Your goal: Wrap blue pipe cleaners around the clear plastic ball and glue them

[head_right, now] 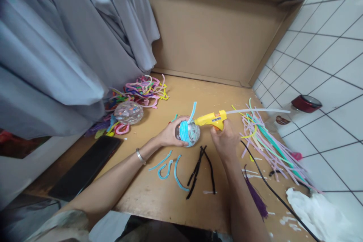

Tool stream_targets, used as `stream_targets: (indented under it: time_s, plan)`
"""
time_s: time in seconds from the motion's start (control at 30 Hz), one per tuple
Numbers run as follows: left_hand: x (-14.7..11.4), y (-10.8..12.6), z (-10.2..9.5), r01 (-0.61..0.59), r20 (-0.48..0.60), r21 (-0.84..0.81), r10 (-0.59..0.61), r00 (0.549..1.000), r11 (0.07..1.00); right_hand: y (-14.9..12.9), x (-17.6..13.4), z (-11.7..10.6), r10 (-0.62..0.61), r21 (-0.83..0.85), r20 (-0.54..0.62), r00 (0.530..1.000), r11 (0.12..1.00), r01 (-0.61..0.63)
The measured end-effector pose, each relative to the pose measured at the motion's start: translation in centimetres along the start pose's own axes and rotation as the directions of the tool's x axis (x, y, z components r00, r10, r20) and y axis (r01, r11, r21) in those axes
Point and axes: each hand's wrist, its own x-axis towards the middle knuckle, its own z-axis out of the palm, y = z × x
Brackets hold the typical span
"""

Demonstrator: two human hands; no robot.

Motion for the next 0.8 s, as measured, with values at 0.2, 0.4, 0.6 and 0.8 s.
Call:
stream_targets:
  time_s: [0.2,0.4,0.6,0.8]
  plan:
    - [0.03,-0.12,0.0,-0.01,0.006,-0.006,0.01,1.0,1.0,0.2,-0.27,0.51,0.038,-0.002,0.054,0.998,0.999,-0.038]
    - [0.03,0.03,-0.04,0.003,0.002,-0.004,-0.003,1.0,1.0,0.47,-0.31,0.58,0.034,0.002,0.052,0.998,0.999,-0.034]
    - [0.03,-0.06,0.04,-0.01,0.009,0.001,0.01,1.0,1.0,0.48,-0.23,0.46,-0.002,0.013,0.049,0.999,1.0,0.001]
    - [0.07,-0.03,-0.02,-0.004,0.011,0.008,0.004,1.0,1.0,0.36,-0.02,0.17,-0.028,0.008,0.034,0.999,1.0,0.027]
